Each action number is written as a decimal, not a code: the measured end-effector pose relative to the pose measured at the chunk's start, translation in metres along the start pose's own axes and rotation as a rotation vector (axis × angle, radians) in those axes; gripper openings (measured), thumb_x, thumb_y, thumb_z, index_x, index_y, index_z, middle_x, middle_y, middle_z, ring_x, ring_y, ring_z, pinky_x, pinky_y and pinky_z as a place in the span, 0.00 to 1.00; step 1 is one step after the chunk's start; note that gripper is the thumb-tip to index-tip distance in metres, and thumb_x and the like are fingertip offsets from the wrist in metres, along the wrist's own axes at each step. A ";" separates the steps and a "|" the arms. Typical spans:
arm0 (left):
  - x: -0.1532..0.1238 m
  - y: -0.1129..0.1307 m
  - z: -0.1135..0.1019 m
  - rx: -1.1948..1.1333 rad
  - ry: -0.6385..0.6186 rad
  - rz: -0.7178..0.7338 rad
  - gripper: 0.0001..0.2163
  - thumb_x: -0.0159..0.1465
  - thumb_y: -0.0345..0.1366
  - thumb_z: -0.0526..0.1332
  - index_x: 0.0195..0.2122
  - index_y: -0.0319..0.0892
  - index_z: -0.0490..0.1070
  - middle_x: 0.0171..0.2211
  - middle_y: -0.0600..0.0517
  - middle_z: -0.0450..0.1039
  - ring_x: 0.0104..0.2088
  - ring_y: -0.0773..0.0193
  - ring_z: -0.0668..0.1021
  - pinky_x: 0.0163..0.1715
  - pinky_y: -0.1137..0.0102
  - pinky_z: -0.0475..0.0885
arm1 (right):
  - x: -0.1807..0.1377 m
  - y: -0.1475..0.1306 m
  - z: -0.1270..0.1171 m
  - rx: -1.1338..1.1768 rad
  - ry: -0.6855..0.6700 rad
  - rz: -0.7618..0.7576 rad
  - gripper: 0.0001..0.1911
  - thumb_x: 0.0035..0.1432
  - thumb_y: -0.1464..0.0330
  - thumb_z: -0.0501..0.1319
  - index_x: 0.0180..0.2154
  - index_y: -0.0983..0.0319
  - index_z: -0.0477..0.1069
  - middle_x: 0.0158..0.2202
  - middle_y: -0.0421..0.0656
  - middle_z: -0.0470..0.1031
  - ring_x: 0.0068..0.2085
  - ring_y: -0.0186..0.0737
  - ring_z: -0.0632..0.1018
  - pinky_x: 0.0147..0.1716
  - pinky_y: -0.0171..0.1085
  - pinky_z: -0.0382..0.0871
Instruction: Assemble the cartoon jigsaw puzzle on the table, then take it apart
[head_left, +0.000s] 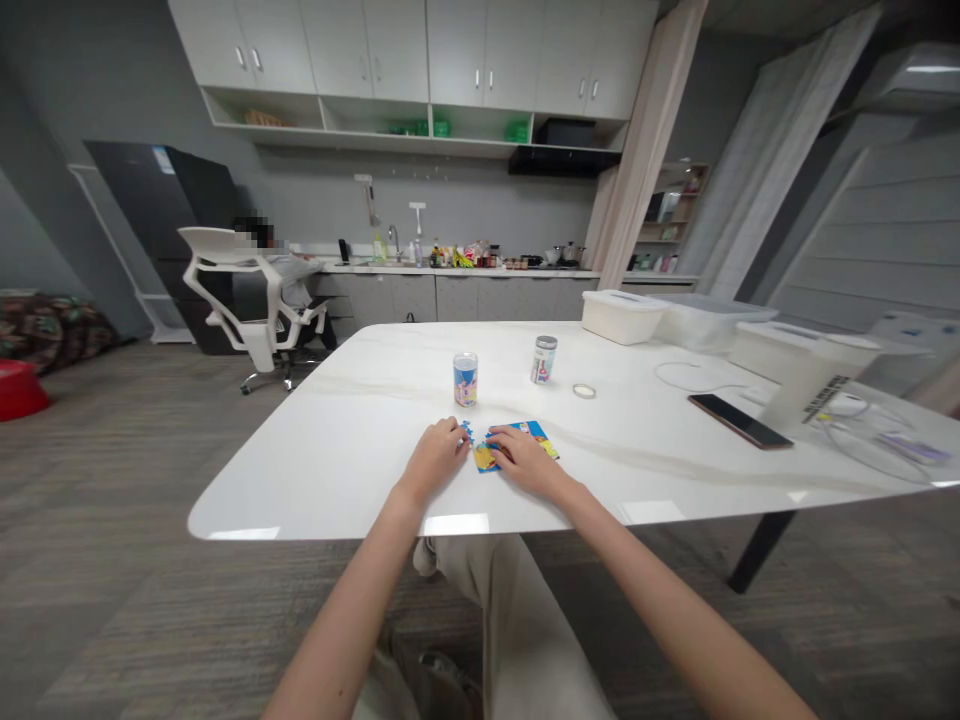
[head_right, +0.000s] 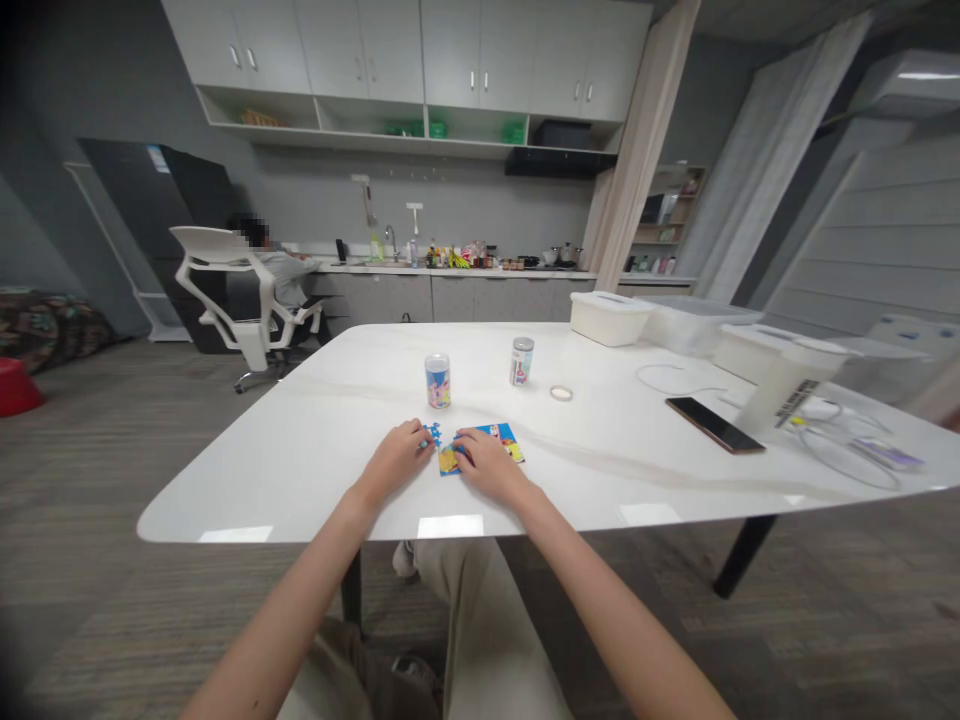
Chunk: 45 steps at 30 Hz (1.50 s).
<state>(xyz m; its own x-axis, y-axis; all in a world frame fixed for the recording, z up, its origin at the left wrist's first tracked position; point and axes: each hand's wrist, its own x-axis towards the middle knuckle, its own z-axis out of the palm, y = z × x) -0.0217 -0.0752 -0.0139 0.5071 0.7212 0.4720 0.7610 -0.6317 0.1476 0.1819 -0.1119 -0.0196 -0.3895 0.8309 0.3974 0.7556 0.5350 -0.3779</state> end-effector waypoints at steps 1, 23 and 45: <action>0.000 0.001 0.000 -0.002 0.000 0.008 0.06 0.64 0.28 0.58 0.34 0.40 0.74 0.35 0.47 0.70 0.37 0.58 0.73 0.39 0.64 0.67 | 0.000 0.000 0.000 -0.015 0.008 -0.005 0.14 0.63 0.71 0.55 0.48 0.65 0.73 0.55 0.52 0.72 0.56 0.45 0.72 0.59 0.47 0.62; -0.003 0.002 -0.003 -0.042 -0.072 0.112 0.06 0.64 0.32 0.58 0.40 0.40 0.74 0.37 0.47 0.71 0.40 0.58 0.74 0.42 0.64 0.69 | -0.003 -0.008 0.005 -0.044 0.069 -0.021 0.13 0.62 0.68 0.57 0.47 0.64 0.73 0.53 0.52 0.74 0.56 0.48 0.73 0.57 0.49 0.63; 0.005 -0.011 -0.009 -0.592 -0.046 -0.126 0.03 0.60 0.33 0.59 0.34 0.41 0.72 0.33 0.52 0.73 0.36 0.64 0.74 0.37 0.70 0.70 | -0.003 -0.009 0.004 -0.043 0.002 -0.019 0.16 0.62 0.66 0.57 0.51 0.63 0.71 0.56 0.53 0.71 0.59 0.50 0.70 0.60 0.51 0.59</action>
<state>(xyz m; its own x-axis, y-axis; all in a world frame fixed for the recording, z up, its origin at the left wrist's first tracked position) -0.0314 -0.0670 -0.0057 0.4550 0.8038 0.3833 0.4686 -0.5822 0.6644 0.1736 -0.1184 -0.0205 -0.4033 0.8203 0.4056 0.7699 0.5437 -0.3342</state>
